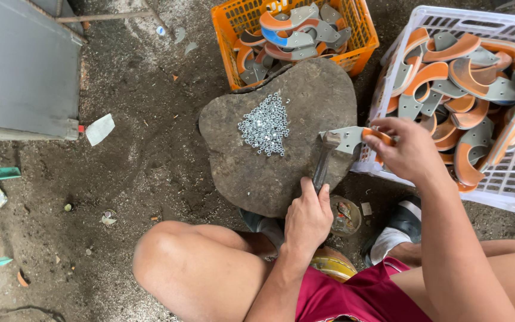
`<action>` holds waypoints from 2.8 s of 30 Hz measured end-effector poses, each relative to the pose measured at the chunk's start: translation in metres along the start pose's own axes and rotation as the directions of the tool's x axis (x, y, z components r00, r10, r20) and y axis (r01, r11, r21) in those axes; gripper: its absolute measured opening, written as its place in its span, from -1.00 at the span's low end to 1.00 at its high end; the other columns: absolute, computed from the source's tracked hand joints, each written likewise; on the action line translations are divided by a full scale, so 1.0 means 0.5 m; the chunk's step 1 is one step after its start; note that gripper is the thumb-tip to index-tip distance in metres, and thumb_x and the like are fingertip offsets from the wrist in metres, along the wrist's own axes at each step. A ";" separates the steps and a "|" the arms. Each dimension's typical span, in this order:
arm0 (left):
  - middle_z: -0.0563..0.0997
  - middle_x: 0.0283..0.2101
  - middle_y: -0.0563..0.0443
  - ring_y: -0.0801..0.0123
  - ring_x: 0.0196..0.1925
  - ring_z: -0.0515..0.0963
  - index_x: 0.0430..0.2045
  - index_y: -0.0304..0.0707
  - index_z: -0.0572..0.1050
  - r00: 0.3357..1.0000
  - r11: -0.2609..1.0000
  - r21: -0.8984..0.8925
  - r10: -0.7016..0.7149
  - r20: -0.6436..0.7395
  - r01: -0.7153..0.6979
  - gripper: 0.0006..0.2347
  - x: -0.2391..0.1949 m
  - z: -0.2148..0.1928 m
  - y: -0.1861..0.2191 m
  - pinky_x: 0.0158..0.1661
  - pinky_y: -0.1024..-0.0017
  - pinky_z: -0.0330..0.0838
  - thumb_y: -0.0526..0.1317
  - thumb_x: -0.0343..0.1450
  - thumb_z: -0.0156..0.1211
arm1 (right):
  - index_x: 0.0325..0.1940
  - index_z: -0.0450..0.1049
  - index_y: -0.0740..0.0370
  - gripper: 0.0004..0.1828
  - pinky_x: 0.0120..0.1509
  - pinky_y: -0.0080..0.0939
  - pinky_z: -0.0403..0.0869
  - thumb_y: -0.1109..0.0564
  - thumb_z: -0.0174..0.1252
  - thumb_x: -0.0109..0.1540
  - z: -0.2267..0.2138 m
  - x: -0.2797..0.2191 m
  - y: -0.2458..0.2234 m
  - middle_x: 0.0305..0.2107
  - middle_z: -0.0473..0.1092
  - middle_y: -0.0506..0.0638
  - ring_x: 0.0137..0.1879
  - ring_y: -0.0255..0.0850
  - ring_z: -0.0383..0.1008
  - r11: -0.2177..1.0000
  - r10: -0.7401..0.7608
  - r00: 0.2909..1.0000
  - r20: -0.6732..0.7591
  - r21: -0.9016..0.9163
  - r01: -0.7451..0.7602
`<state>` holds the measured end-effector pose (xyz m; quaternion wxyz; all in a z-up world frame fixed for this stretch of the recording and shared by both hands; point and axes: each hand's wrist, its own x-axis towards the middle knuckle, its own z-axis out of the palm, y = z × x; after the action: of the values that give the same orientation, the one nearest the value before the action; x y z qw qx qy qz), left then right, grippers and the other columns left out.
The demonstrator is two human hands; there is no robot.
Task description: The person repeatedly picks up curved slider parts from a white crate, places them on a stone, inserts a metal pin and a washer, and taps them with a hammer. Finished parts are placed into an orange crate.
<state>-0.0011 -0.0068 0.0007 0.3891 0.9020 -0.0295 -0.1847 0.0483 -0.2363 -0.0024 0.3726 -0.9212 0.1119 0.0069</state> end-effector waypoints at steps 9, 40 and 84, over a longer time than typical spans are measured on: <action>0.57 -0.59 -0.41 -0.35 -0.45 0.60 -0.13 -0.35 0.35 0.997 0.993 -0.093 0.068 -0.021 -0.070 -0.75 -0.012 -0.058 0.064 -0.47 -0.17 0.41 -0.10 0.54 0.01 | 0.17 0.58 0.07 -0.57 -0.05 -0.11 0.51 0.04 0.34 0.21 0.025 -0.007 0.016 -0.26 0.59 0.20 -0.24 -0.01 0.61 0.981 0.155 0.985 0.074 0.109 -0.163; 0.56 -0.58 -0.44 -0.37 -0.45 0.60 -0.18 -0.42 0.37 0.986 0.986 -0.059 0.151 -0.074 -0.155 -0.71 0.002 -0.010 0.030 -0.49 -0.17 0.39 -0.06 0.55 -0.03 | 0.16 0.57 0.04 -0.57 0.02 -0.05 0.50 0.02 0.33 0.20 0.035 -0.011 0.015 -0.21 0.58 0.22 -0.12 0.08 0.62 0.964 0.221 0.974 0.060 0.137 -0.227; 0.61 -0.25 -0.57 -0.43 -0.09 0.58 0.04 -0.56 0.32 0.979 0.995 -0.050 -0.075 0.188 0.086 -0.55 0.014 -0.026 0.006 -0.03 -0.16 0.44 -0.12 0.39 0.13 | -0.30 0.53 0.41 -0.85 0.01 0.13 0.50 0.36 0.18 0.05 0.263 0.084 -0.217 -0.25 0.45 0.36 -0.10 0.27 0.52 0.945 -0.153 0.986 0.066 -0.283 0.165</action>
<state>0.0104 -0.0012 0.0089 0.4028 0.8696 -0.0236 -0.2846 0.1214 -0.0787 -0.0273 0.2363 -0.9712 0.0269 0.0126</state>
